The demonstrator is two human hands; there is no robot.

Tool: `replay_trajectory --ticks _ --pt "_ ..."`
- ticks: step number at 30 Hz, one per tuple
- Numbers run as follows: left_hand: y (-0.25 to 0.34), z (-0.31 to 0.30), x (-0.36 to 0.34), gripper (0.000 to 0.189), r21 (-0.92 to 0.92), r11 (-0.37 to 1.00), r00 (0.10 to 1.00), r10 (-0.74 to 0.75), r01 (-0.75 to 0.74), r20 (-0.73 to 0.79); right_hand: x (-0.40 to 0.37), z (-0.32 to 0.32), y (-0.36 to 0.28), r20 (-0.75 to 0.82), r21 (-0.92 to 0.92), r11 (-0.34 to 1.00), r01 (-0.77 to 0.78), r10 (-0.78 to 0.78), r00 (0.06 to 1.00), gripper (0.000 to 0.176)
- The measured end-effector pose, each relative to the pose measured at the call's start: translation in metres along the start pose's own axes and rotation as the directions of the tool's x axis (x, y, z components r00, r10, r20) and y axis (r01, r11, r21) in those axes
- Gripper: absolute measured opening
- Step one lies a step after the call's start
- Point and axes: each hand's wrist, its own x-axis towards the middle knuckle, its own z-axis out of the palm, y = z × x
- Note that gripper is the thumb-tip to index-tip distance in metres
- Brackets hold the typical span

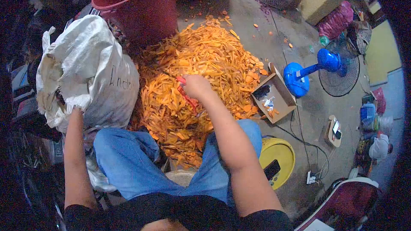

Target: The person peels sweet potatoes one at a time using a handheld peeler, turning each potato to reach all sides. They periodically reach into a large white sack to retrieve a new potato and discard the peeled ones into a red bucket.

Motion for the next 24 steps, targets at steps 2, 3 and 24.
replay_trajectory --ticks 2,3,24 --pt "0.002 0.002 0.001 0.022 -0.005 1.000 1.000 0.000 0.000 0.004 0.000 -0.001 0.000 0.008 -0.003 1.000 0.020 -0.020 1.000 0.024" --pt "0.004 0.004 0.002 0.022 -0.008 1.000 1.000 -0.002 0.002 0.003 0.000 0.000 0.000 0.016 -0.019 0.999 0.029 -0.028 0.999 0.025" --pt "0.004 0.003 0.012 0.023 -0.028 1.000 1.000 -0.013 0.013 0.013 0.000 0.003 0.001 -0.017 0.026 0.999 0.046 -0.046 0.999 0.020"
